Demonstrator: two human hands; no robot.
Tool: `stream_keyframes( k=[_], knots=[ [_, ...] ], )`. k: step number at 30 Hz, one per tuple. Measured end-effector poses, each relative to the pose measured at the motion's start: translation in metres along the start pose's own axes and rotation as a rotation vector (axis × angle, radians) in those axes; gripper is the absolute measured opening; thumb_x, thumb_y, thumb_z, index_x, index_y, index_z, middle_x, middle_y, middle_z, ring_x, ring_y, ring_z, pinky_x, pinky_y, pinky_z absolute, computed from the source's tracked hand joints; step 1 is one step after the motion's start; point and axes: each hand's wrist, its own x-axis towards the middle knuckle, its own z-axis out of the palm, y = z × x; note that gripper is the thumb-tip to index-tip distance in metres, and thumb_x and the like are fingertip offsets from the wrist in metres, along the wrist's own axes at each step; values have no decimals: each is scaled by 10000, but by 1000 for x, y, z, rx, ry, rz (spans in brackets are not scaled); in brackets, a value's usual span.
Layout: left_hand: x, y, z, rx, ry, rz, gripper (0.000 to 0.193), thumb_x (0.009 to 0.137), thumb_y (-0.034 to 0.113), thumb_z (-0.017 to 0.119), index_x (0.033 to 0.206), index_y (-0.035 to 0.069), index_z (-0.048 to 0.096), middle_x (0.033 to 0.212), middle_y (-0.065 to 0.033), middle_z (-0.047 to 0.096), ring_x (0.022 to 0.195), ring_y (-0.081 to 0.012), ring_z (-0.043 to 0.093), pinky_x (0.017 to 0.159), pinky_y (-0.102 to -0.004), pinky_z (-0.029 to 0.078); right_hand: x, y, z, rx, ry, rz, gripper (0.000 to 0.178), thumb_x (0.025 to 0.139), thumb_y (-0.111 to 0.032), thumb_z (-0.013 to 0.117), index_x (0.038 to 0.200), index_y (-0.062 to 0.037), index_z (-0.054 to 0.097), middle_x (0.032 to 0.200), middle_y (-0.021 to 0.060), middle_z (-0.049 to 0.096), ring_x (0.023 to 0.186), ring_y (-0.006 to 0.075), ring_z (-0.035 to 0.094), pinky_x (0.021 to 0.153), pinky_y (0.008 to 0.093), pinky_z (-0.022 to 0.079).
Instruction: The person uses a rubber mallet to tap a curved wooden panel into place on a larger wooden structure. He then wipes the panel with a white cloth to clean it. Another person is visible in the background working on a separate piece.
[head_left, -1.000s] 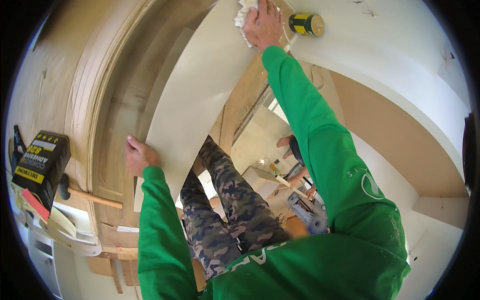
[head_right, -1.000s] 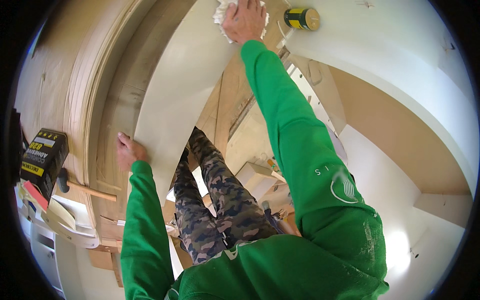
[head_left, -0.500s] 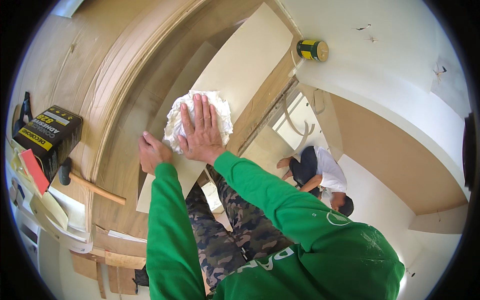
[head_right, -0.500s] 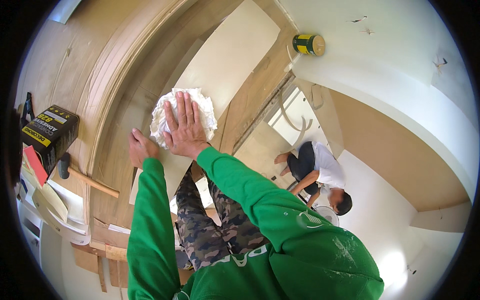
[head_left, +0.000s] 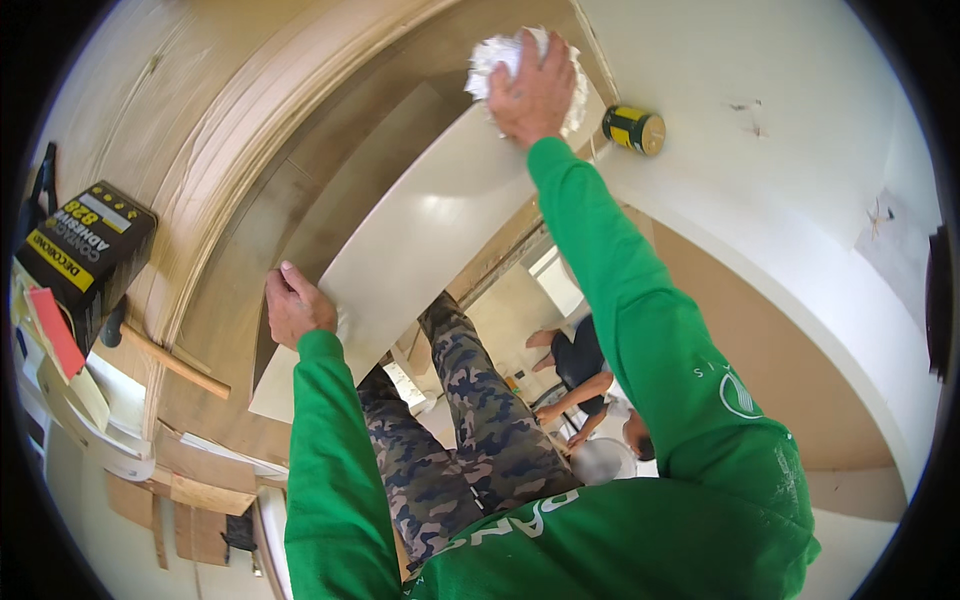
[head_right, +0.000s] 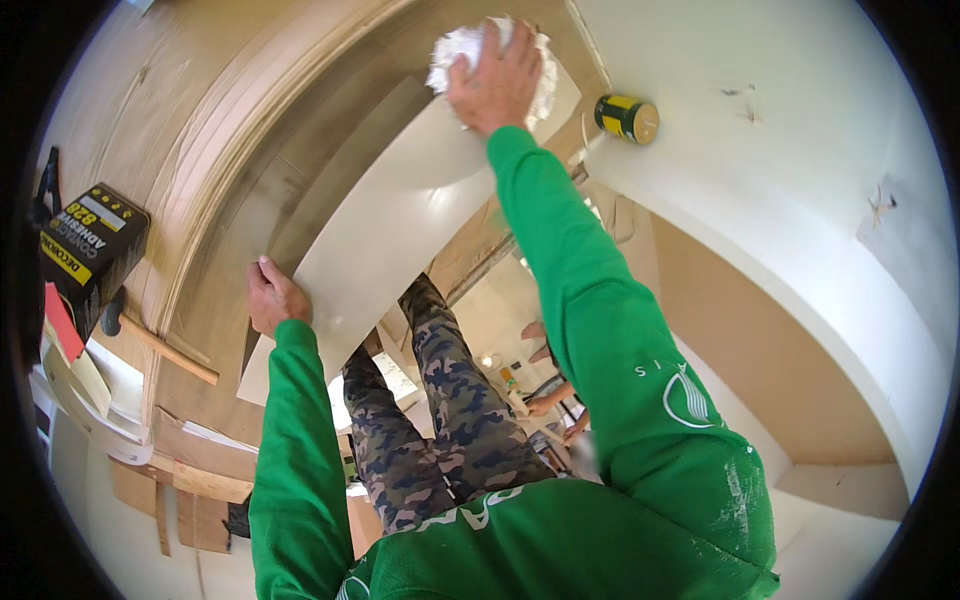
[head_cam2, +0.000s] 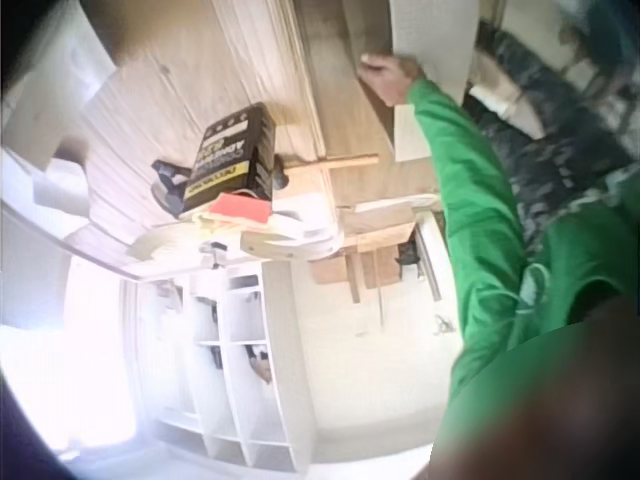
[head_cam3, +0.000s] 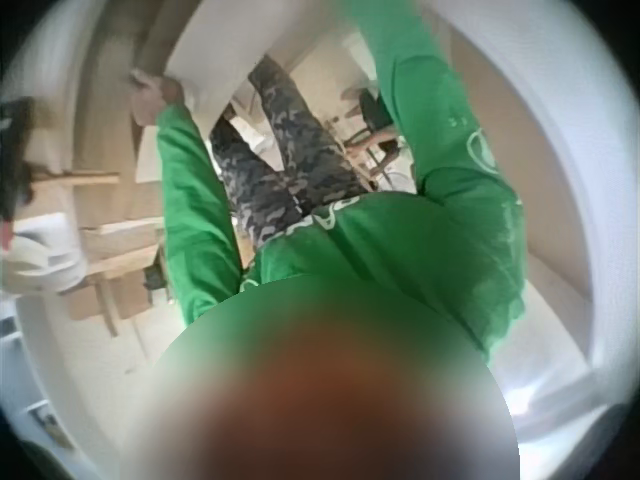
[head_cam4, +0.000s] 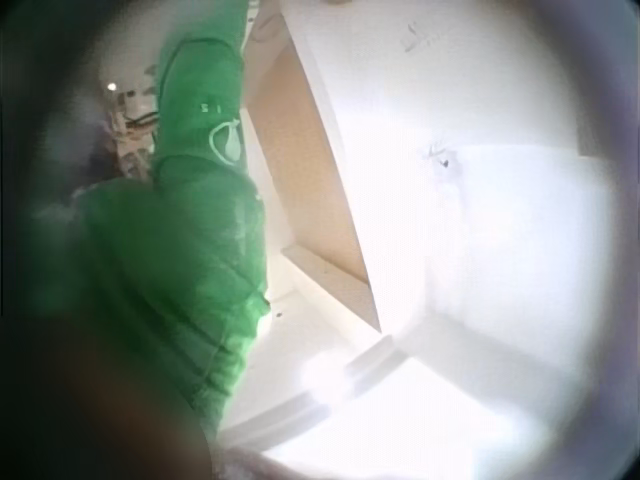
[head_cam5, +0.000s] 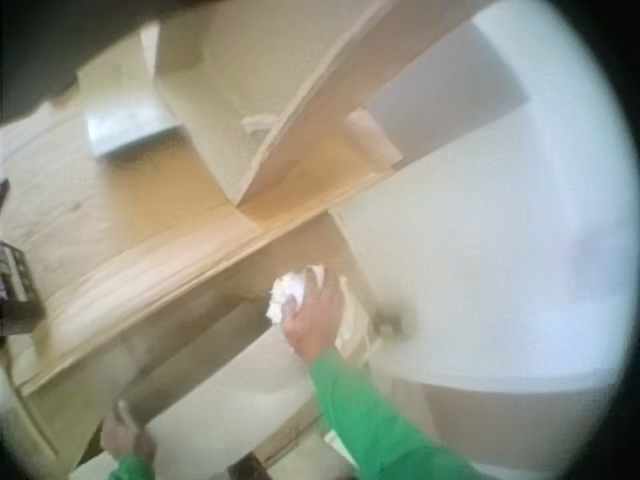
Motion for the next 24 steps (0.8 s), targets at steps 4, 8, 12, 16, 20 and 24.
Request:
stream_keyframes(
  k=[4,8,12,16,20,24],
  knots=[
    [-4,0,2,-79,45,35,477,1136,511,430,1081,106,677,1108,-183,748,1033,-452,703,848,-571,533,28,29,2,110,-159,63,587,986,-408,602,1491,-111,644,1580,296,514,1460,494,493,1238,621,350],
    [-4,-3,-2,-164,69,22,487,1140,513,428,1062,94,663,1093,-190,735,1020,-450,692,847,-561,529,36,35,5,84,-99,-9,537,1005,-376,564,1470,-128,668,1581,265,533,1441,476,515,1234,576,372],
    [-3,-6,-2,-278,69,41,525,1142,548,418,1115,98,687,1119,-205,732,1027,-450,687,878,-552,525,-3,-11,3,-12,10,-264,543,1007,-321,536,1504,-135,654,1595,224,532,1512,451,449,1278,587,302],
    [-3,-14,0,-371,134,133,479,1127,535,479,1160,120,716,1099,-147,759,1052,-380,705,899,-512,539,-86,-99,-12,41,-106,-389,594,987,-307,556,1548,-122,610,1612,220,513,1569,440,383,1306,621,228],
    [-13,-36,-1,-558,355,462,380,1088,390,605,1285,85,716,1214,-130,741,1183,-354,663,1020,-475,506,-155,-177,-22,105,-176,-483,646,971,-360,565,1569,-116,586,1615,216,509,1577,441,376,1304,652,207],
    [-76,-100,-11,-618,453,537,359,1027,194,690,1340,19,680,1335,-186,686,1292,-397,600,1161,-500,429,-197,-230,-28,122,-240,-594,677,961,-391,575,1569,-93,584,1598,233,518,1571,444,387,1300,662,205]
  ],
)
